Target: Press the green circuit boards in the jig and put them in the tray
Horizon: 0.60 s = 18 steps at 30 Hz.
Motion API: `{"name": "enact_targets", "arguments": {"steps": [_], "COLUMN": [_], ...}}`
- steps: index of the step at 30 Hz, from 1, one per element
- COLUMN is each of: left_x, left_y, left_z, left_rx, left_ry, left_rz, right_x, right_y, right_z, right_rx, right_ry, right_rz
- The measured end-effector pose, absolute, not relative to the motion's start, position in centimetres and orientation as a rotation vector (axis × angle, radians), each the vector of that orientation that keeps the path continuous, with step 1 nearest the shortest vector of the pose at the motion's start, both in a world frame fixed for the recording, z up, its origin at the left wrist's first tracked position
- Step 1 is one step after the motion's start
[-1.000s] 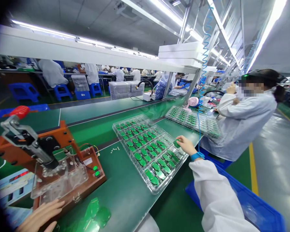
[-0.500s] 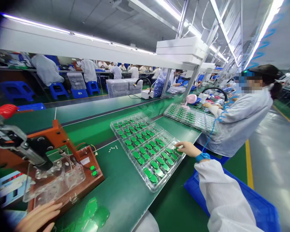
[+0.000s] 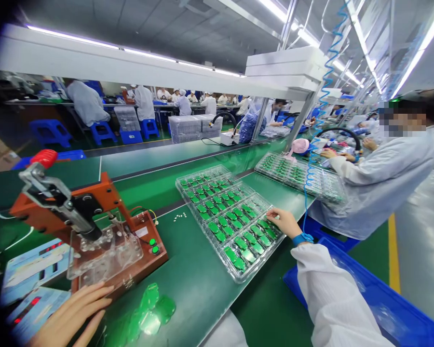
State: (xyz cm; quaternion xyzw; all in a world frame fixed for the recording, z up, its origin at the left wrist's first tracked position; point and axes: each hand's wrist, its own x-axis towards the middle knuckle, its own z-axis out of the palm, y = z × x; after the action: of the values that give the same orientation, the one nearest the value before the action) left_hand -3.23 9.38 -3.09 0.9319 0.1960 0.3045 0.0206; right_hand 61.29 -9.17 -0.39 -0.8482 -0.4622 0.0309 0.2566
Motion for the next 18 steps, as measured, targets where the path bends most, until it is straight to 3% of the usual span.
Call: {"name": "enact_targets", "arguments": {"steps": [6, 13, 18], "left_x": [-1.3, -1.1, -3.2], "left_y": [7.4, 6.0, 4.8], "left_z": [0.8, 3.6, 4.6], "left_rx": [2.837, 2.762, 2.769], "left_ry": [0.593, 0.593, 0.662], "left_rz": [0.981, 0.873, 0.549], "right_x": [55.3, 40.7, 33.4], "right_y": [-7.0, -3.3, -2.5], "right_z": [1.4, 2.5, 1.9], "right_rx": [-2.129, -1.704, -1.365], "right_ry": [-1.212, -1.799, -2.206], "right_rz": [0.009, 0.600, 0.986]}}
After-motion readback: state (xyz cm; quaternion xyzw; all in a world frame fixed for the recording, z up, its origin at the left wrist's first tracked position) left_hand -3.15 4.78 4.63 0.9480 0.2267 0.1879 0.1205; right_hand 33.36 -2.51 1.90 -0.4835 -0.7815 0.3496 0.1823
